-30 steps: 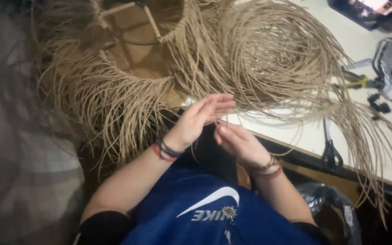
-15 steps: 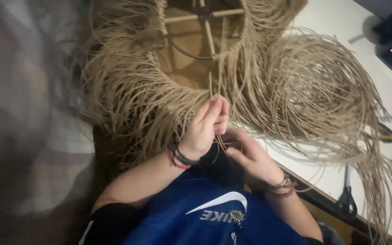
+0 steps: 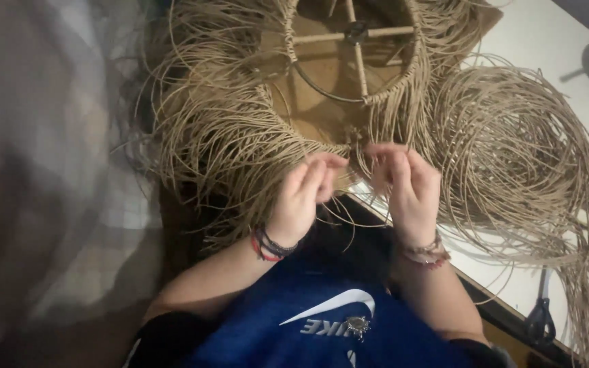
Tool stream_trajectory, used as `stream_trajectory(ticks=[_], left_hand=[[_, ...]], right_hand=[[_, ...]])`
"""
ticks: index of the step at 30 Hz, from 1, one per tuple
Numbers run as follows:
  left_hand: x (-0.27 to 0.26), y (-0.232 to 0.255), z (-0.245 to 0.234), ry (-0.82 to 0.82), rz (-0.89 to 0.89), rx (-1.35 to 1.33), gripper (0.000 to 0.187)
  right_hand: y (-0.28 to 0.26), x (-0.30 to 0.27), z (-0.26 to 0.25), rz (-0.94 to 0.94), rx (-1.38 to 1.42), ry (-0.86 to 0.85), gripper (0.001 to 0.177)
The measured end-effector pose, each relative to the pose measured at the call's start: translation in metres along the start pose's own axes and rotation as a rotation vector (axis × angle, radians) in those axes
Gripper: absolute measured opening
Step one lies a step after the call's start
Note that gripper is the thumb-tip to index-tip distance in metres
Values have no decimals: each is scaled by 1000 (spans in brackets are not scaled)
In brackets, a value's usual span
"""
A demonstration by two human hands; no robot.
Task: Weaving and tying natural fibers onto a circular frame to create a decorative lampshade.
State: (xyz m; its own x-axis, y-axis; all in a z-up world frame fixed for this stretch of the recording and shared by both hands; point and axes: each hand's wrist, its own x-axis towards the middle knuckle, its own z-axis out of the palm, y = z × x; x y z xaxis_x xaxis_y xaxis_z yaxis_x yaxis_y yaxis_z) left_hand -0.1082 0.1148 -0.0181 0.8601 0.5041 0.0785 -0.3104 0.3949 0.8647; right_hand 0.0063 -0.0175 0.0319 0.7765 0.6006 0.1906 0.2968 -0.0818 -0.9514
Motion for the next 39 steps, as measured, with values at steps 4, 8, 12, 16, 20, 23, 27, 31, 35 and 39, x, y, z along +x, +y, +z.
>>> stream_trajectory(ticks=[4, 8, 12, 16, 20, 23, 27, 31, 35, 39], left_hand=[[11, 6, 1, 86, -125, -183, 41], [24, 13, 16, 34, -85, -165, 36], [35, 21, 27, -49, -22, -137, 34], [35, 28, 33, -63, 2, -51, 33], [41, 32, 27, -97, -1, 58, 33], [50, 29, 16, -128, 40, 131, 32], [65, 33, -1, -217, 201, 325, 29], [114, 28, -66, -48, 639, 965, 13], [145, 24, -116, 91, 683, 1356, 28], [149, -5, -136, 215, 743, 1349, 10]], right_hand=[[14, -19, 8, 47, 83, -57, 47], [13, -22, 23, -17, -32, 69, 34], [20, -15, 35, -88, -78, 156, 22], [19, -13, 32, 10, -129, 92, 23], [16, -7, 33, 98, -42, 32, 23], [19, -5, 35, 185, 86, -45, 23], [43, -5, 31, 261, 185, -118, 18], [35, 1, 23, 271, 164, -101, 20], [31, 5, 21, 269, 92, -215, 22], [33, 11, 32, 282, 114, -110, 19]])
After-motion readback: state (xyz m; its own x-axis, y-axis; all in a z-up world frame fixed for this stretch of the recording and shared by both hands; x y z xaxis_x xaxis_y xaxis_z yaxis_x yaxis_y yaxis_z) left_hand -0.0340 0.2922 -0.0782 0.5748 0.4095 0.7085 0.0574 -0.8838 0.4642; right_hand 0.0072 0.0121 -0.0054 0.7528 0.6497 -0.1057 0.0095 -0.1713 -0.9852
